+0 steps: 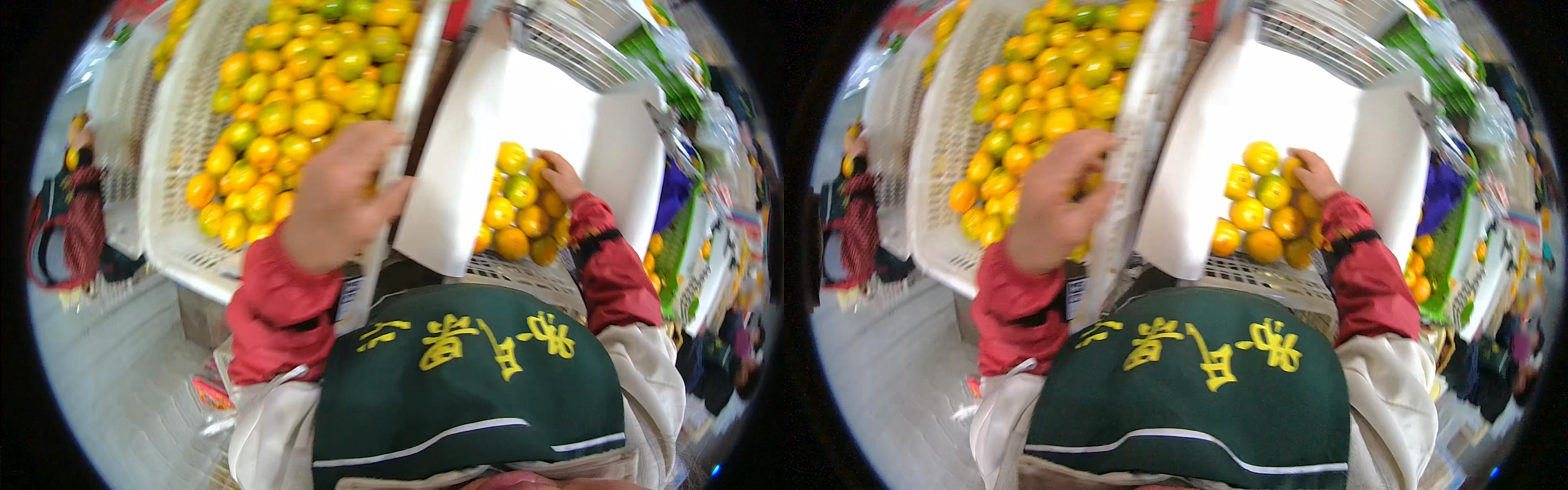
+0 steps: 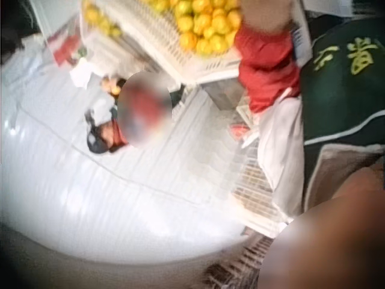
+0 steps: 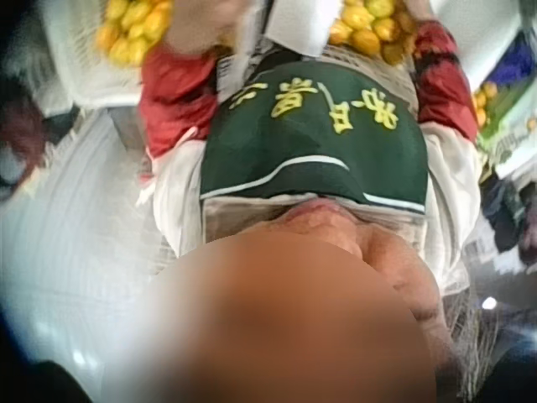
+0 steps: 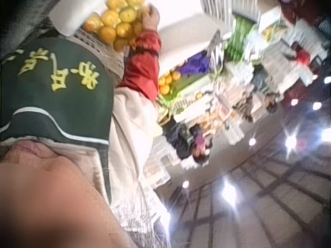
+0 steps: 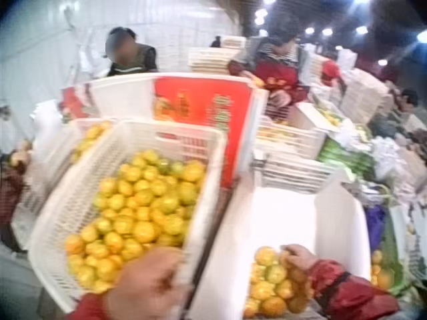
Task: The person applies round stickers to a red cardboard box filled with oranges, then seals the box with tape. They move the sealed box aside and line a white crate with a sheet of foam. The person then picks oranges from a bulk bin and places them one by one into the lined crate.
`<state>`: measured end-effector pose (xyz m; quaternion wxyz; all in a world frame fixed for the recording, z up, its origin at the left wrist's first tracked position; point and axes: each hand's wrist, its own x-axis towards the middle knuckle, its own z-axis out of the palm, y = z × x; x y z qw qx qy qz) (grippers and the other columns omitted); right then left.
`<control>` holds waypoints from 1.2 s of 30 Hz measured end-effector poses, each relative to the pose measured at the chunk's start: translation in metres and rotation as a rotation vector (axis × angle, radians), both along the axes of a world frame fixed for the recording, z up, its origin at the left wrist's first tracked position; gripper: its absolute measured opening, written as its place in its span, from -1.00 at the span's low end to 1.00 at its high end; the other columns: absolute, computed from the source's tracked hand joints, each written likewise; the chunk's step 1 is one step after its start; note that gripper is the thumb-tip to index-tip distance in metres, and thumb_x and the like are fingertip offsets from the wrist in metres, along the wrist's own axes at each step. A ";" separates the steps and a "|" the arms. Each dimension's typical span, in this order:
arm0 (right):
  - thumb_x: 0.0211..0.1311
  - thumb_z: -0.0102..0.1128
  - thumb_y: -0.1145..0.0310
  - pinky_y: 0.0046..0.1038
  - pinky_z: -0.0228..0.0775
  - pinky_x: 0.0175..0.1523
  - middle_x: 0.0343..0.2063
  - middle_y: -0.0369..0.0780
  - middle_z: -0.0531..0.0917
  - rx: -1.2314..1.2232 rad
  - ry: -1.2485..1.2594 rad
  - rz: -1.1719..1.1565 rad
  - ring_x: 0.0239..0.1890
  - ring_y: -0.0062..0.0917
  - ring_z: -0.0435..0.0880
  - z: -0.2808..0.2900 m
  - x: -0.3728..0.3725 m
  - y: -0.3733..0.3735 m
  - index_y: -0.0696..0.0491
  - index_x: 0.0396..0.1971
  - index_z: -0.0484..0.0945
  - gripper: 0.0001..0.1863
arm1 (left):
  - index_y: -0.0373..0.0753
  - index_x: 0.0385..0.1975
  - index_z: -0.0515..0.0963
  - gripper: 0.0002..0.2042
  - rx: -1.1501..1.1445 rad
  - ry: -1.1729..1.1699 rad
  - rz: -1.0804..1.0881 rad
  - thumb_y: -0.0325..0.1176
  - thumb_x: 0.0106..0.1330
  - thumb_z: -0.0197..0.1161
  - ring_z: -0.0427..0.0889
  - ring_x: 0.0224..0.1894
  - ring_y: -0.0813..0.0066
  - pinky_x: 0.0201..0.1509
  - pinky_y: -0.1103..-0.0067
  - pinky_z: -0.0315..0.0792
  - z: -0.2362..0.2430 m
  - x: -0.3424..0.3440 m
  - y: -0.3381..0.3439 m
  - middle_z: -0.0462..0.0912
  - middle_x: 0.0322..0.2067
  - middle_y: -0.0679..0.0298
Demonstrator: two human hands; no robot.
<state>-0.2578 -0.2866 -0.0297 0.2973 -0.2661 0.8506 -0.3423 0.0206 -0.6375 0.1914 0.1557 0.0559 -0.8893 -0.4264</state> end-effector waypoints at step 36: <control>0.24 0.19 0.39 -0.43 0.34 0.17 0.01 -0.20 0.56 -0.606 -0.200 -0.073 0.06 -0.52 0.50 0.232 0.090 -0.100 0.23 0.17 0.39 -0.50 | -0.13 0.19 0.37 -0.35 -0.073 0.153 -0.362 -0.44 0.02 0.45 0.60 0.01 0.03 0.07 0.42 0.48 0.025 -0.101 -0.100 0.59 -0.04 -0.02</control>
